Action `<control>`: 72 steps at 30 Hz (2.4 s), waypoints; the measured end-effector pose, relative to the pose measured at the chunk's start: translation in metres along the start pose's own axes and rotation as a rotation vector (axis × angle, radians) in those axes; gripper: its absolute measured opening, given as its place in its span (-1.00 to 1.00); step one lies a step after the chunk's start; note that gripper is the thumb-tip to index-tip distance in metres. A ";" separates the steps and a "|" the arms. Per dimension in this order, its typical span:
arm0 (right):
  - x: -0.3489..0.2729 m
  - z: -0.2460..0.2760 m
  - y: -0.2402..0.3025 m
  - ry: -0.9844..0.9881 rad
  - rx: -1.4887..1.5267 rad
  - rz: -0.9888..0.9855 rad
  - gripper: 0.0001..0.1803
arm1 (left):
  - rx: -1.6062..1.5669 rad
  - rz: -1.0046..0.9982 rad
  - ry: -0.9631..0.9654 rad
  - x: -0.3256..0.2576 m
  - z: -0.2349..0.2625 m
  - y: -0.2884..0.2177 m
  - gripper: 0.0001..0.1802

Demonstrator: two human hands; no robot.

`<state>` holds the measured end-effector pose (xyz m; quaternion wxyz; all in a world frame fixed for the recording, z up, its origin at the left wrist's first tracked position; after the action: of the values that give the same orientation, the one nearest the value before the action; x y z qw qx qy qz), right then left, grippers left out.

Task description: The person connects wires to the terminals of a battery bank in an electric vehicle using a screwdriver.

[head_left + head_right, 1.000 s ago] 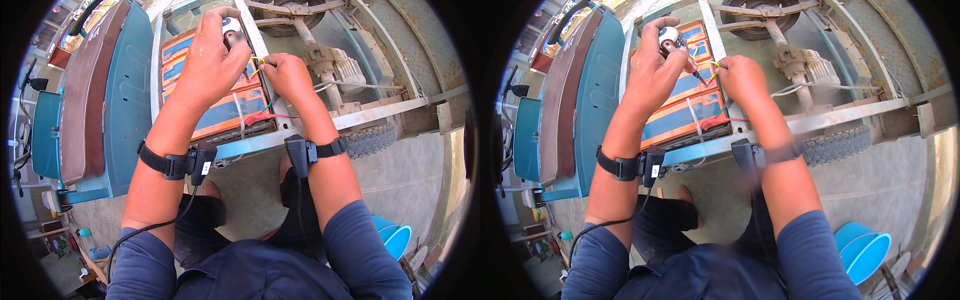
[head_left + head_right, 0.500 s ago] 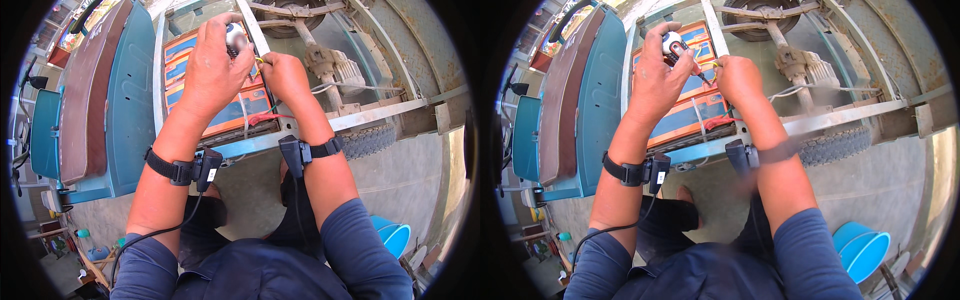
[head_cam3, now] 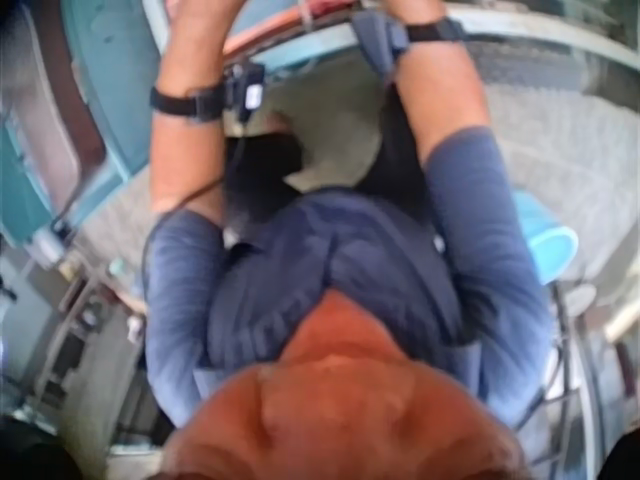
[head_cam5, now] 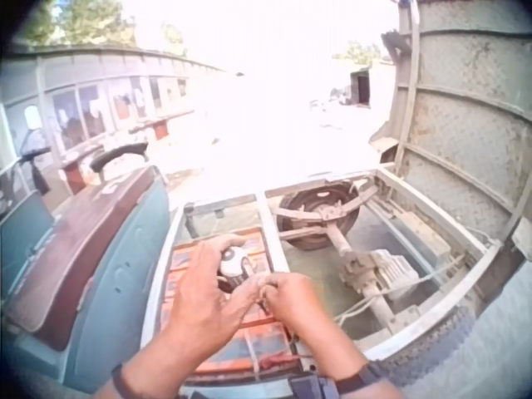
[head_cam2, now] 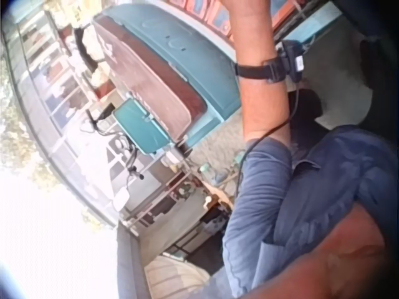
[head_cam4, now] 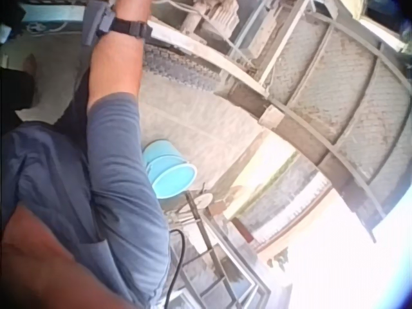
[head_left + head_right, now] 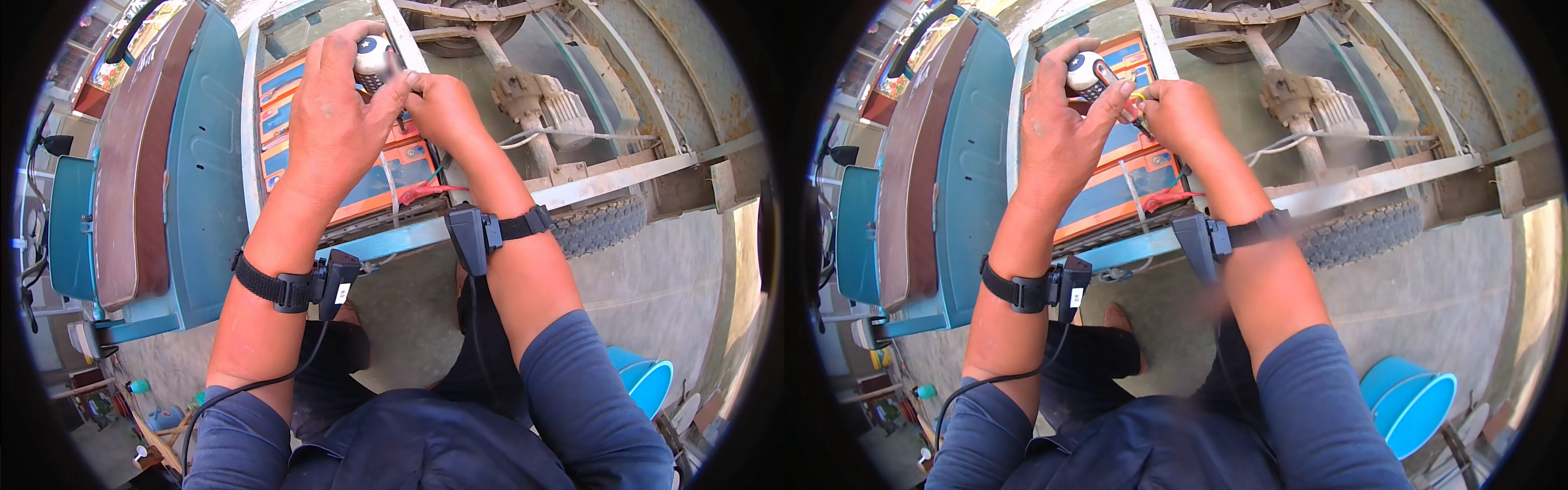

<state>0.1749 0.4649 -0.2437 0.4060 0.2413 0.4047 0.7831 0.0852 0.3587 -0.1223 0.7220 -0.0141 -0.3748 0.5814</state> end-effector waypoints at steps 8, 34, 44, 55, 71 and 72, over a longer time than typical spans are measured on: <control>0.005 -0.003 0.001 0.039 -0.240 0.014 -0.76 | 0.044 -0.006 -0.019 0.002 0.003 0.007 -0.44; 0.028 -0.019 -0.050 0.201 0.153 -0.135 0.27 | -0.017 0.005 -0.048 -0.001 0.006 0.015 -0.49; 0.012 -0.019 -0.022 0.270 0.297 -0.188 0.24 | -0.171 0.078 0.015 -0.001 0.006 0.012 -0.47; 0.019 -0.015 -0.052 0.204 0.528 -0.118 0.06 | -0.101 0.094 -0.008 0.001 0.008 0.020 -0.51; -0.051 0.042 -0.041 -0.177 0.299 0.025 -0.46 | -0.021 0.177 0.052 0.016 0.015 0.016 -0.50; -0.051 0.038 -0.026 -0.181 0.112 0.087 -0.60 | 0.002 0.177 0.050 0.015 0.016 0.016 -0.50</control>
<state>0.2409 0.4480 -0.2464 0.3925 0.3509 0.3988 0.7509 0.0635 0.3695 -0.1102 0.6769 -0.0611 -0.3533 0.6428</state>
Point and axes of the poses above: each hand's wrist, its own x-axis towards the middle knuckle, its own z-axis out of the back of the hand, y = z × x, the point moved 9 cm from there along x, towards the middle knuckle, and after that the axes turned 11 degrees about y, right-handed, at the moved point
